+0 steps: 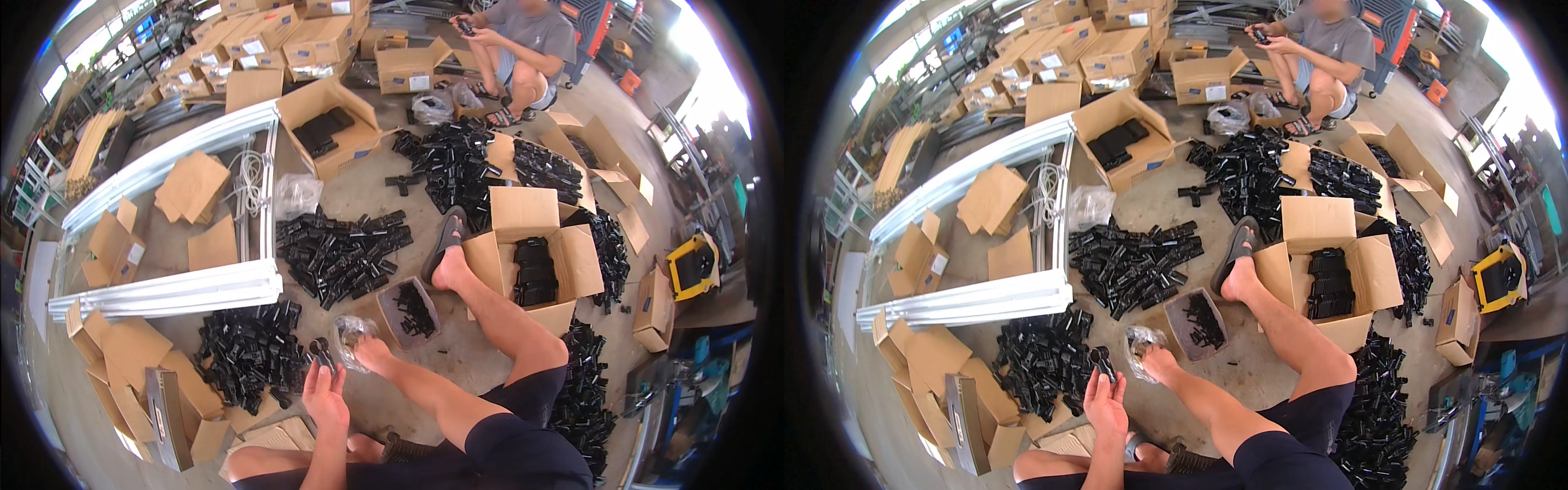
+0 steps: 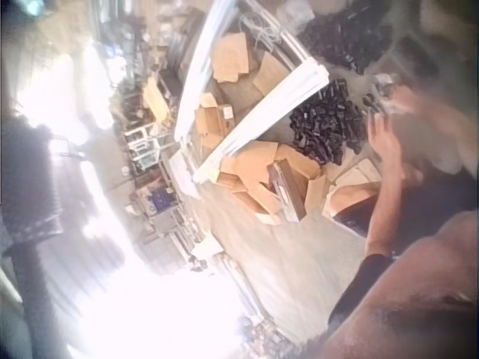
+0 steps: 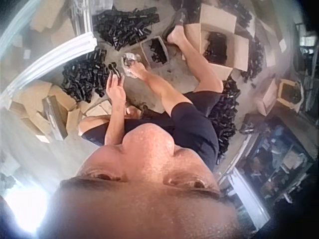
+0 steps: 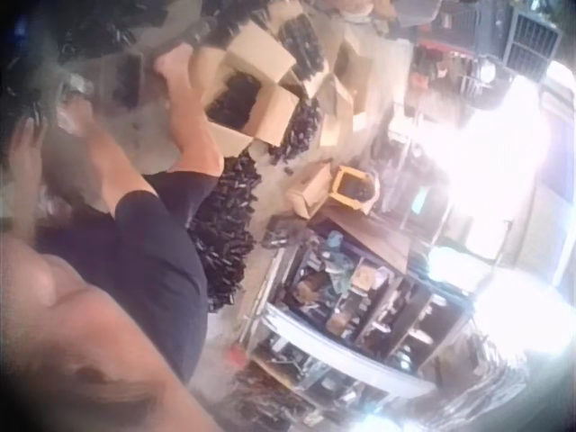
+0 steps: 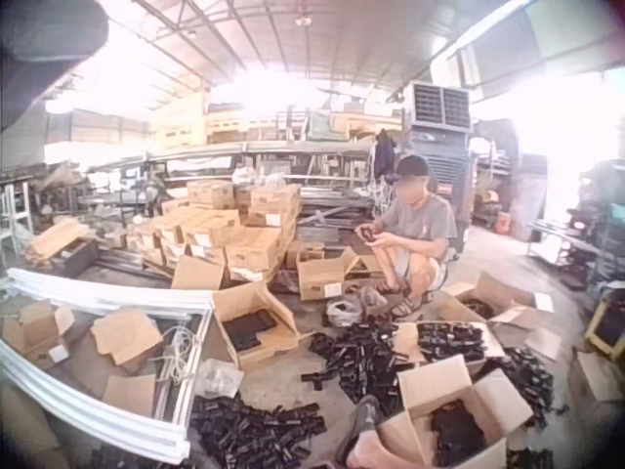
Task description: The person sorts black plastic components from a plastic container and bags into several cardboard boxes, then stacks the boxes onto a pallet.
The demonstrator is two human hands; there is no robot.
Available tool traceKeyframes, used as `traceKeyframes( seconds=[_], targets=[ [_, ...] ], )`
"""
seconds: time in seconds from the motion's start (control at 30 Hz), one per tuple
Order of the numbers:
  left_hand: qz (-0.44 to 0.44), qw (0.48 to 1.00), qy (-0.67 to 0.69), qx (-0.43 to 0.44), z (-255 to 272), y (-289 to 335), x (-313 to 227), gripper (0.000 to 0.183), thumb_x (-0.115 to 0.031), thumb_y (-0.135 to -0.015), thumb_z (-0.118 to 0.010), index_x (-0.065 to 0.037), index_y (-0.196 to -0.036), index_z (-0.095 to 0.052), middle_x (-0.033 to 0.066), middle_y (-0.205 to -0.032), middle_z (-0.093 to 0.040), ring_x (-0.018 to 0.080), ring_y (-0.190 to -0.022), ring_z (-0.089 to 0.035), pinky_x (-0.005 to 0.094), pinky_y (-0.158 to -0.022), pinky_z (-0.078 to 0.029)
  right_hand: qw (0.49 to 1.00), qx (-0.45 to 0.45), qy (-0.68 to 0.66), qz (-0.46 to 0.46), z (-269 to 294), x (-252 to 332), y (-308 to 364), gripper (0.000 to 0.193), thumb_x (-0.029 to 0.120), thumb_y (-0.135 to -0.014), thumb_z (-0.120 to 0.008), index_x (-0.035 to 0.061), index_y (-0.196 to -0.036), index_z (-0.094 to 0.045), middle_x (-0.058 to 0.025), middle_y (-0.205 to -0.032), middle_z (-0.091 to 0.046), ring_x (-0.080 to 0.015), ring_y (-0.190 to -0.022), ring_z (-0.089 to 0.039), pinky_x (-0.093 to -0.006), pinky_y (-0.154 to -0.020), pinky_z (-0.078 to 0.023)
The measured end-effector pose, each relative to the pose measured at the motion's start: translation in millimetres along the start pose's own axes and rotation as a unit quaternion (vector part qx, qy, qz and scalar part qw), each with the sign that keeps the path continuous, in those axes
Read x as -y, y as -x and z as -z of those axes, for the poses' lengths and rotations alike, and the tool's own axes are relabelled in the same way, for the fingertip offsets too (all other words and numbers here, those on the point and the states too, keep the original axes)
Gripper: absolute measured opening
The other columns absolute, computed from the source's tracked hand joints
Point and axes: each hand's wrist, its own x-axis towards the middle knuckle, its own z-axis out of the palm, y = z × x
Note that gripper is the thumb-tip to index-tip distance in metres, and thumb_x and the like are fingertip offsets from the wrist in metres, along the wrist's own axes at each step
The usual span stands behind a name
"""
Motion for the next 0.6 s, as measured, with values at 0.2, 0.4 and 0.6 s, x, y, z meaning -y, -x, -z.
traceKeyframes(
  seconds=[0.2,0.4,0.6],
  targets=[
    [-0.001,1.000,0.006,0.030,-4.5,3.5,9.0,0.035,-0.006,-0.100,-0.065,0.001,-0.134,-0.060,0.0095,-0.110,-0.072,0.0230,-0.094,-0.072,0.0364,-0.088,-0.062,0.997,-0.018,-0.061,-0.047,-6.9,-17.4,11.6,0.024,0.014,-0.088,-0.059,-0.0021,-0.094,-0.075,-0.0196,-0.107,-0.071,-0.0344,-0.102,-0.070,-0.0433,-0.080,-0.060],
    [0.020,0.998,0.037,0.052,0.1,5.3,2.5,0.037,-0.006,-0.101,-0.065,0.003,-0.136,-0.057,0.0117,-0.113,-0.071,0.0253,-0.100,-0.071,0.0389,-0.092,-0.061,0.969,-0.085,-0.229,-0.031,40.3,-14.8,16.7,0.020,0.016,-0.087,-0.060,0.0005,-0.093,-0.070,-0.0222,-0.099,-0.071,-0.0391,-0.094,-0.070,-0.0485,-0.081,-0.058],
    [0.056,0.986,0.103,0.120,-8.6,9.2,3.3,0.043,-0.005,-0.101,-0.064,0.004,-0.141,-0.052,0.0126,-0.119,-0.069,0.0295,-0.106,-0.070,0.0436,-0.100,-0.057,0.868,-0.219,-0.440,-0.078,166.5,-12.4,59.1,0.018,0.009,-0.083,-0.067,0.0038,-0.100,-0.073,-0.0207,-0.096,-0.071,-0.0381,-0.089,-0.071,-0.0423,-0.079,-0.057]
  ],
)
